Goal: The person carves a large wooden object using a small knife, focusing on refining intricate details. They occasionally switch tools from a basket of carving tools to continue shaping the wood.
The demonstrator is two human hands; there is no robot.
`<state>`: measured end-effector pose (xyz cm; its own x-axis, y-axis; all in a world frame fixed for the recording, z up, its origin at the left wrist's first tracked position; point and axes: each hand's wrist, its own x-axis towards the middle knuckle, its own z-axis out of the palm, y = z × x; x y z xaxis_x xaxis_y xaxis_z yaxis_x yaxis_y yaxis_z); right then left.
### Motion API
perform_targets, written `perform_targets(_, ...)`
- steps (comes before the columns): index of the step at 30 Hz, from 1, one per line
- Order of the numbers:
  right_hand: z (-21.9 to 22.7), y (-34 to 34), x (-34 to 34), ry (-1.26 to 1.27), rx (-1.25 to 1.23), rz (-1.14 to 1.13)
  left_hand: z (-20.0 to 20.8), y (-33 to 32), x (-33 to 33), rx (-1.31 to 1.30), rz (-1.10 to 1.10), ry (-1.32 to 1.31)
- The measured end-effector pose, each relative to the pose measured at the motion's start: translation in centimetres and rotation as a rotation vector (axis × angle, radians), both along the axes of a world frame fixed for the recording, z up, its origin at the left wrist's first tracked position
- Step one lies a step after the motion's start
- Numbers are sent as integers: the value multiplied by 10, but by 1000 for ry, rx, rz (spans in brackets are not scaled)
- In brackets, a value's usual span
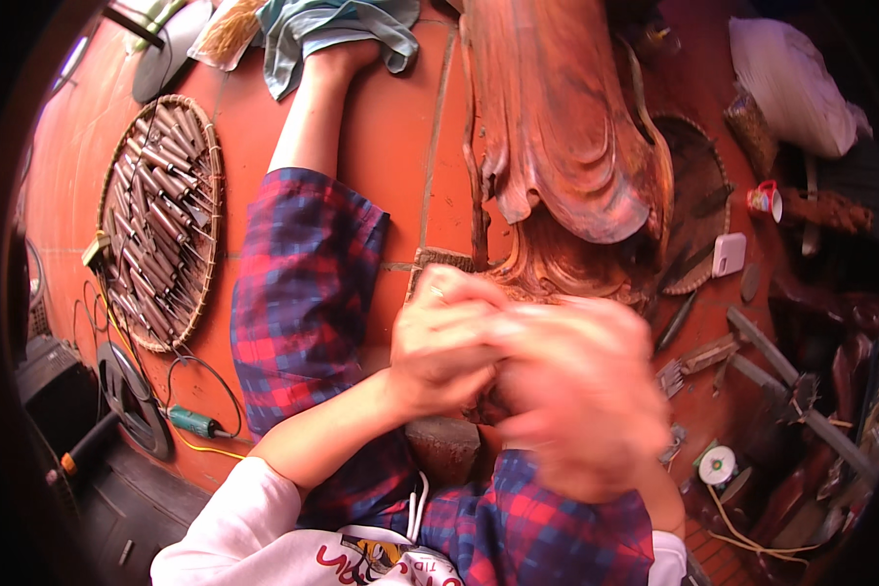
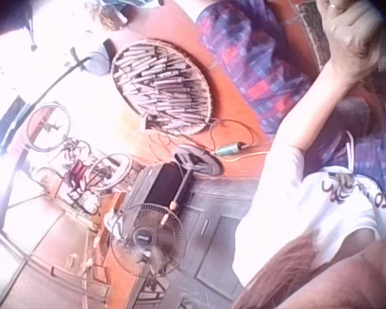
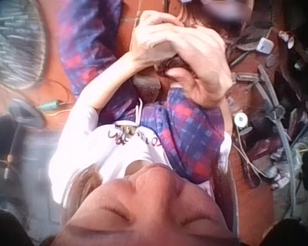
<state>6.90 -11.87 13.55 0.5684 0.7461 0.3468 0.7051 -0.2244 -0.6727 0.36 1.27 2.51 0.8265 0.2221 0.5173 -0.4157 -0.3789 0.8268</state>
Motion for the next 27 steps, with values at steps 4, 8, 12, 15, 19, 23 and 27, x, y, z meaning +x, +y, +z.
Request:
perform_targets(4,1,-45,31,-491,-312,80,28,-27,-2,-310,-318,158)
perform_targets(8,-21,-51,15,-486,-218,-106,23,-44,-11,-436,-403,148)
perform_targets(12,-13,-64,17,-108,-204,-168,15,-27,-1,-299,-79,-18)
perform_targets(15,-17,-56,14,-143,-181,-218,-2,-21,4,-105,130,55)
perform_targets(19,-22,-65,17,-46,-270,-120,-10,-23,2,78,49,188)
perform_targets(23,-23,-59,15,-30,-387,-79,-14,-24,5,164,9,249)
perform_targets(27,-35,-59,21,-244,-445,-3,-14,-21,7,153,-47,265)
